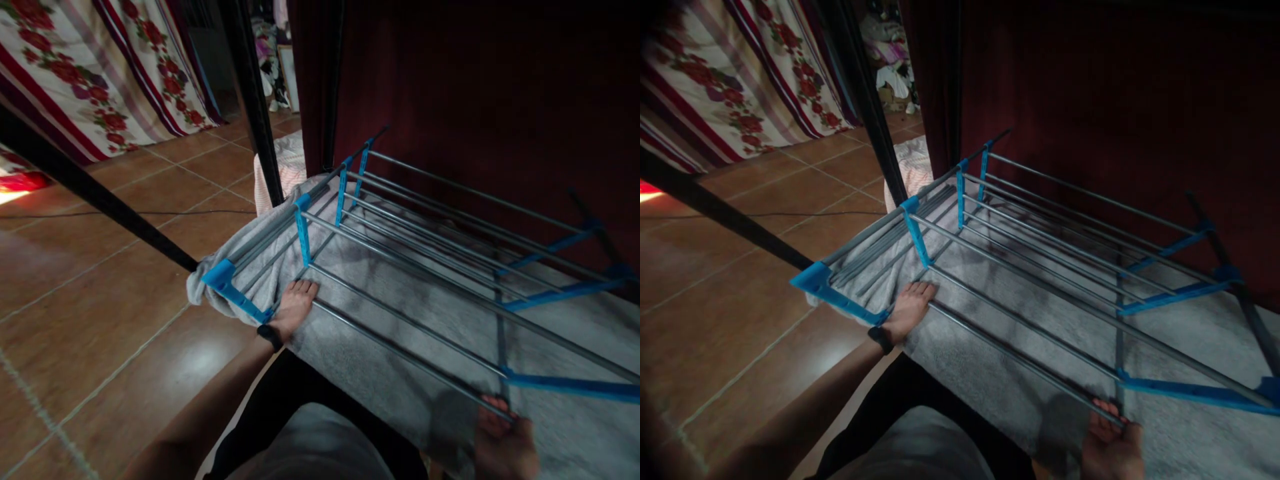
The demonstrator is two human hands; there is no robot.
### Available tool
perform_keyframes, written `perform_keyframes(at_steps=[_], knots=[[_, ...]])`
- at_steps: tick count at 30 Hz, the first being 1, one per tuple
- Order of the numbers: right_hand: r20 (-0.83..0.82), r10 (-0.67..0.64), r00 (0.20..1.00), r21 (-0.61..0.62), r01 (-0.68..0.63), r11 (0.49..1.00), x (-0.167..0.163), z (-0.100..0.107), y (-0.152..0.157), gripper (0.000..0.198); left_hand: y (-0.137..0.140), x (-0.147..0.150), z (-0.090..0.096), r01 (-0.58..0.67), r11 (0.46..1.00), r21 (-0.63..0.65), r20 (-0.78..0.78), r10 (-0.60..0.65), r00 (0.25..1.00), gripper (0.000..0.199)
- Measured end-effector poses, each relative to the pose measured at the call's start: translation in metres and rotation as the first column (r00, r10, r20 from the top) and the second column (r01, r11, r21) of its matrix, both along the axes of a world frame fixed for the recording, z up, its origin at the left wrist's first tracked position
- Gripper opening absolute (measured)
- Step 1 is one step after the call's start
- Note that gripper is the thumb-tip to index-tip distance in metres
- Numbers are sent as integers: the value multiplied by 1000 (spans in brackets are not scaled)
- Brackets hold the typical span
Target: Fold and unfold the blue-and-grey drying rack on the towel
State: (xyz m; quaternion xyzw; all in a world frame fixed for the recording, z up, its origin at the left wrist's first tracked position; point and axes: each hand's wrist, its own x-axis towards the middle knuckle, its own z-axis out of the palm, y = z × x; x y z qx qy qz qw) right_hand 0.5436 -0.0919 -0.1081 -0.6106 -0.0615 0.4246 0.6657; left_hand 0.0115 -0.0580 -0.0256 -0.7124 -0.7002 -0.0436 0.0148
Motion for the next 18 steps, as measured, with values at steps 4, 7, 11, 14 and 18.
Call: perform_keyframes(at_steps=[4,7,11,14,18], knots=[[19,-55,998,-5,55,998,-3,-7,-2,13,-2,-7,2,-52,997,48,-29,54,998,28],[-36,-101,994,35,102,994,-14,-1,-4,18,-2,-11,4,-69,996,64,-45,72,996,27],[-68,-71,995,149,80,986,-31,10,-5,26,-1,-13,4,-31,998,50,-54,34,998,31],[-85,-51,995,182,66,981,-44,23,-3,22,0,-14,4,-1,999,36,-49,2,999,30],[-235,-128,963,177,172,969,-64,45,4,18,3,-21,2,29,999,34,-29,-28,999,34]])
